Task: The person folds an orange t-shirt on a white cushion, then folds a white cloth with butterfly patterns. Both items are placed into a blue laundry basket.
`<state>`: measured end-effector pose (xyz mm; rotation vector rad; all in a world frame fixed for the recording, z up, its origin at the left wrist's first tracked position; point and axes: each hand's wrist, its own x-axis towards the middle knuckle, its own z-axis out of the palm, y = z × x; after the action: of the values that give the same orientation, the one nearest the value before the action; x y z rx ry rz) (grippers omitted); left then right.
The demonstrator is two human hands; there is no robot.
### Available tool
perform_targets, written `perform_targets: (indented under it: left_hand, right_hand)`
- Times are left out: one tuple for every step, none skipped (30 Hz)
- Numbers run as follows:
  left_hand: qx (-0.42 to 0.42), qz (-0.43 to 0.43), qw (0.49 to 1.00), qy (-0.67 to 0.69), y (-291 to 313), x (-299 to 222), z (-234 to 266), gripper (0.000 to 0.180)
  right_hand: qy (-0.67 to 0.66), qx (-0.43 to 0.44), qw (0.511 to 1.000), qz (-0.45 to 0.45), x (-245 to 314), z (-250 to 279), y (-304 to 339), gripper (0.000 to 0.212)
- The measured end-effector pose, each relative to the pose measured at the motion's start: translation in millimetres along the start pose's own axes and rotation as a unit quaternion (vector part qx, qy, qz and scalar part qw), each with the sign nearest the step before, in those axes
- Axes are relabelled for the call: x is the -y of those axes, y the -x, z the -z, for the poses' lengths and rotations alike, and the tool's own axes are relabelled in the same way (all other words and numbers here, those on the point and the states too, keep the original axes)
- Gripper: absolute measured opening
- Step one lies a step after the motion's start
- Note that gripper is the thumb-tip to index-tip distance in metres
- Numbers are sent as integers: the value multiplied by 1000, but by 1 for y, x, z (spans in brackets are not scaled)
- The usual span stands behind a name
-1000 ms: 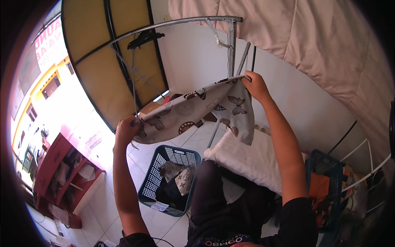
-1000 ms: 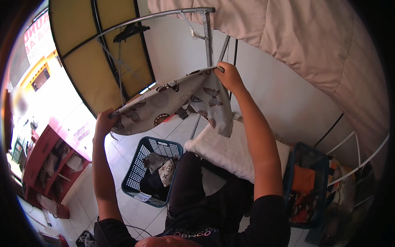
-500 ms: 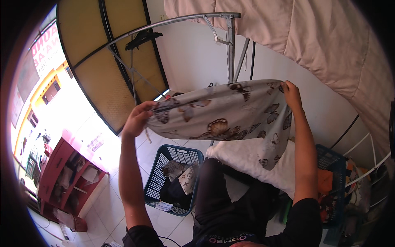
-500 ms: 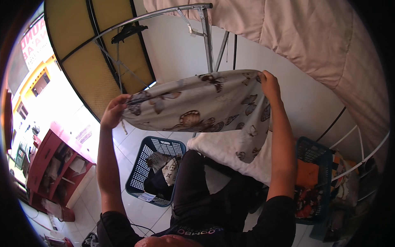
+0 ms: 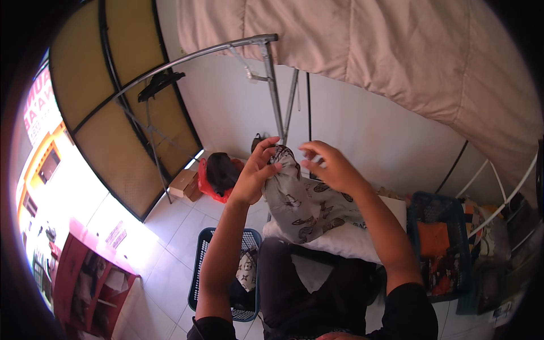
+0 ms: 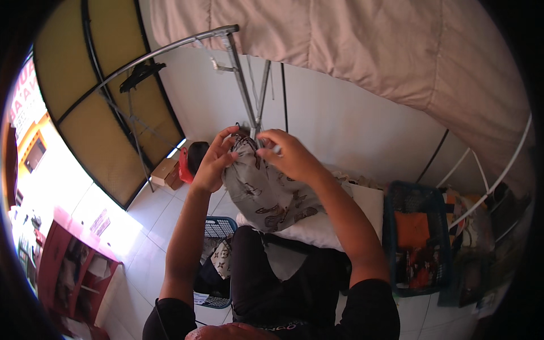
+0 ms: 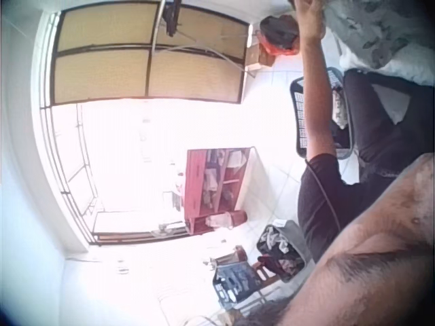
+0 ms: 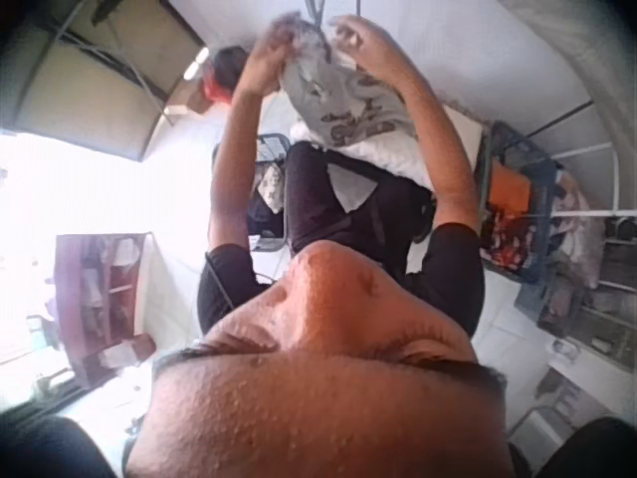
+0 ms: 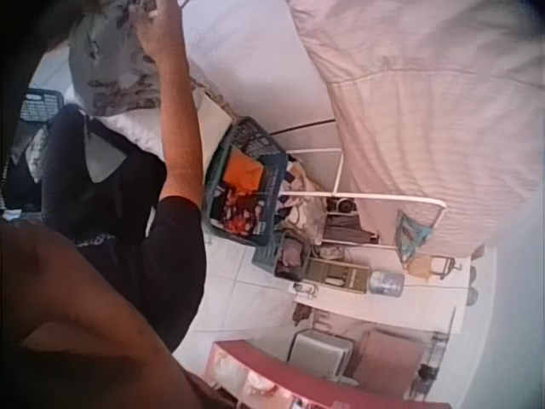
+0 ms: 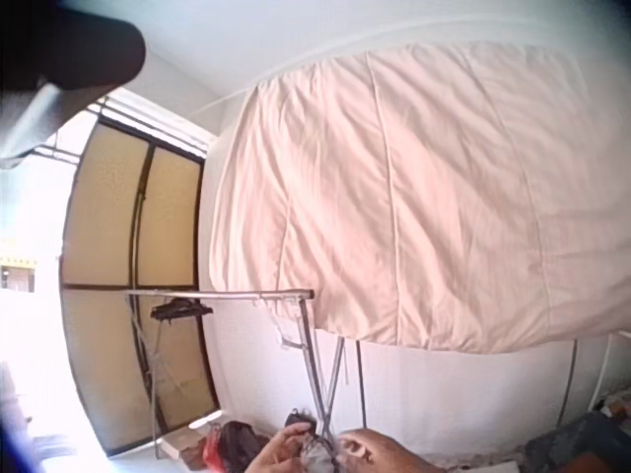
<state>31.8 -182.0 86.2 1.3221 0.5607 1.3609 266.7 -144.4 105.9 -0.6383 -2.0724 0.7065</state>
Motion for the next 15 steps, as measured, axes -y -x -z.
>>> perform_targets:
  left_hand:
    - [22, -16, 999, -30, -4, 2, -7, 62]
    - [43, -32, 997, -57, -7, 4, -14, 64]
    - [59, -39, 993, -90, -8, -1, -17, 68]
    - [69, -42, 993, -82, -10, -5, -19, 69]
    - [79, -44, 993, -77, -11, -10, -21, 70]
    - [88, -47, 993, -71, -11, -16, -21, 72]
    - [73, -60, 992, -87, -9, -27, -18, 74]
    - [59, -75, 990, -101, -7, -39, -14, 76]
    - [13, -96, 984, -148, -3, -55, -8, 81]
    - [-35, -115, 973, -197, 3, -71, 1, 90]
    - [-69, -158, 961, -218, 4, -79, 14, 94]
    - [-103, -200, 944, -241, 6, -88, 28, 98]
    - [-95, -225, 945, -220, 10, -104, 42, 98]
    - [-87, -249, 944, -198, 17, -119, 57, 97]
    - [-107, -270, 934, -206, 20, -135, 64, 94]
  right_hand:
    - [19, -24, 999, 25, -1, -5, -3, 35]
    - [40, -46, 997, 47, -9, -10, -5, 38]
    - [5, -9, 999, 33, -21, -7, -8, 41]
    - [-27, 28, 999, 15, -34, -5, -9, 44]
    - [-116, 120, 985, -39, -47, 3, -16, 45]
    - [-205, 209, 952, -91, -58, 7, -17, 47]
    - [-207, 241, 942, -112, -62, 5, -17, 48]
    - [-159, 246, 948, -128, -65, 4, -15, 48]
    - [-111, 250, 951, -144, -69, 2, -13, 49]
    - [-66, 257, 951, -160, -73, -2, -10, 50]
    - [-31, 244, 953, -178, -87, -1, -3, 50]
    - [2, 233, 953, -192, -105, 3, 5, 50]
    - [34, 223, 954, -200, -119, 7, 9, 50]
    - [25, 209, 956, -206, -130, 11, 16, 48]
    - [15, 191, 958, -212, -140, 23, 26, 46]
